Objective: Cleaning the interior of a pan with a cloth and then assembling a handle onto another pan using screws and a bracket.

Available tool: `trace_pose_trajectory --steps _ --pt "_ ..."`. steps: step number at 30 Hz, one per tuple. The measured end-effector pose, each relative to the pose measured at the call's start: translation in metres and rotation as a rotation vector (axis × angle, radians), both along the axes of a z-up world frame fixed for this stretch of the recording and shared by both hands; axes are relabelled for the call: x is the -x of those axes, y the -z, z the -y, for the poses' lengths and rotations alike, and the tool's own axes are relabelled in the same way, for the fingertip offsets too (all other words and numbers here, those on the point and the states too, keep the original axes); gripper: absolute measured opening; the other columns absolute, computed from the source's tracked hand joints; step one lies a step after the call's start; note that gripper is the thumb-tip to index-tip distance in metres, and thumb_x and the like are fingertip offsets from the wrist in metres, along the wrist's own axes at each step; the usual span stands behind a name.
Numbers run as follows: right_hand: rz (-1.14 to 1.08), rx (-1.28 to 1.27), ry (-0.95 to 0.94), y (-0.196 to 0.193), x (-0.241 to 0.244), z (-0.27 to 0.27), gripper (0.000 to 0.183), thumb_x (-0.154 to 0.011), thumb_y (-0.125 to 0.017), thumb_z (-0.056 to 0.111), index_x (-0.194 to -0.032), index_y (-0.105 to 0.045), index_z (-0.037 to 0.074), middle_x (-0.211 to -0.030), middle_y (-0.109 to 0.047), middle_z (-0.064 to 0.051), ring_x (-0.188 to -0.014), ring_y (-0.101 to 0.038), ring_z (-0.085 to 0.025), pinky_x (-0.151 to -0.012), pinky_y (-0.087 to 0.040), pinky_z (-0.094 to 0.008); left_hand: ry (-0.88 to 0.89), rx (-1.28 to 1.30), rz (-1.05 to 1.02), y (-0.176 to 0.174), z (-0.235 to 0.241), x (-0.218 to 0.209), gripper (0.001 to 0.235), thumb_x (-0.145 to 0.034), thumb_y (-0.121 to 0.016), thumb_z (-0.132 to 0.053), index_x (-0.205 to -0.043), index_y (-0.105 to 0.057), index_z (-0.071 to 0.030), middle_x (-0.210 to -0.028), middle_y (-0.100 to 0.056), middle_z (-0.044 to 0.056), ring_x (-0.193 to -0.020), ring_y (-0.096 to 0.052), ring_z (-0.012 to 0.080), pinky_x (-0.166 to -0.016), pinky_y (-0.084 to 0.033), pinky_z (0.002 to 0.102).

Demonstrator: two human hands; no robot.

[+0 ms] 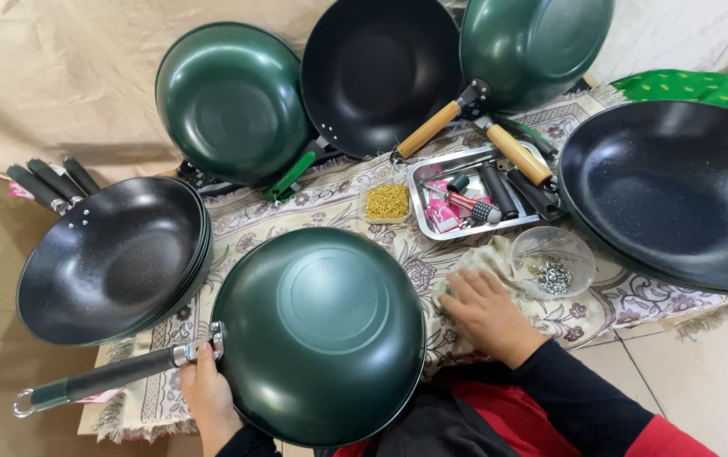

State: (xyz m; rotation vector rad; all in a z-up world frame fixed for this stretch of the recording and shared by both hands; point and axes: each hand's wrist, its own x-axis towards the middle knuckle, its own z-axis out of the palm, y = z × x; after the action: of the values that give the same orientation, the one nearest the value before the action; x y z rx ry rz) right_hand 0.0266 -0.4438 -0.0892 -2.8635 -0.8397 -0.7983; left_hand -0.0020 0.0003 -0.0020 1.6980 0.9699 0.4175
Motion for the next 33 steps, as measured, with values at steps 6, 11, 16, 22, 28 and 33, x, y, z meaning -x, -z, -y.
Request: trace_pose_trajectory --steps 6,11,16,22,28,33 --pt "-0.221 0.028 0.0 0.016 -0.008 0.008 0.025 -0.076 -0.07 0.018 -0.1 -0.064 0.015 -0.101 -0.067 -0.009 -0.098 -0.066 -0.032 -0.089 -0.055 -0.047 -0.036 0.155 0.052 -0.022 0.016 0.002 0.042 -0.104 -0.054 -0.036 -0.131 -0.056 -0.004 -0.125 -0.064 0.011 -0.113 -0.062 0.0264 -0.097 -0.047 0.039" --pt "-0.087 -0.251 -0.257 0.024 0.003 0.004 0.094 -0.074 -0.091 0.05 -0.149 -0.044 0.018 -0.151 -0.049 -0.025 -0.131 -0.055 -0.043 -0.11 -0.044 -0.054 0.045 0.047 0.112 0.018 -0.004 -0.008 0.046 -0.099 -0.054 -0.034 -0.133 -0.062 -0.002 -0.134 -0.065 0.015 -0.127 -0.059 0.0283 -0.109 -0.04 0.036" --pt "0.036 -0.294 -0.599 0.024 0.028 -0.038 0.103 -0.081 -0.083 0.069 -0.159 -0.032 0.023 -0.163 -0.031 -0.03 -0.152 -0.035 -0.049 -0.125 -0.03 -0.064 0.141 -0.077 0.244 0.058 -0.02 -0.033 0.047 -0.097 -0.051 -0.031 -0.134 -0.065 -0.006 -0.133 -0.067 0.013 -0.129 -0.058 0.0252 -0.111 -0.037 0.036" --pt "0.185 -0.321 -0.549 0.031 0.021 -0.051 0.062 -0.093 -0.056 0.029 -0.15 -0.037 0.014 -0.157 -0.034 -0.039 -0.145 -0.04 -0.058 -0.12 -0.036 -0.068 0.083 0.166 0.326 0.0 0.012 -0.029 0.045 -0.087 -0.057 -0.019 -0.13 -0.066 -0.011 -0.128 -0.072 0.007 -0.121 -0.064 0.02 -0.105 -0.043 0.031" --pt "0.147 -0.457 -0.519 0.021 0.015 -0.046 0.077 -0.088 -0.059 0.03 -0.154 -0.03 0.002 -0.159 -0.03 -0.043 -0.148 -0.036 -0.061 -0.122 -0.034 -0.065 0.053 0.455 0.377 -0.036 0.033 -0.032 0.045 -0.085 -0.058 -0.01 -0.13 -0.06 -0.005 -0.12 -0.07 0.015 -0.107 -0.066 0.0223 -0.089 -0.052 0.031" --pt "0.186 -0.738 -0.391 -0.029 0.047 -0.079 0.07 -0.105 -0.034 0.049 -0.15 -0.038 -0.005 -0.155 -0.041 -0.045 -0.146 -0.046 -0.057 -0.123 -0.039 -0.058 0.158 0.477 0.434 -0.055 0.035 -0.025 0.048 -0.087 -0.054 -0.007 -0.134 -0.047 -0.004 -0.11 -0.06 0.015 -0.097 -0.063 0.0237 -0.079 -0.052 0.036"
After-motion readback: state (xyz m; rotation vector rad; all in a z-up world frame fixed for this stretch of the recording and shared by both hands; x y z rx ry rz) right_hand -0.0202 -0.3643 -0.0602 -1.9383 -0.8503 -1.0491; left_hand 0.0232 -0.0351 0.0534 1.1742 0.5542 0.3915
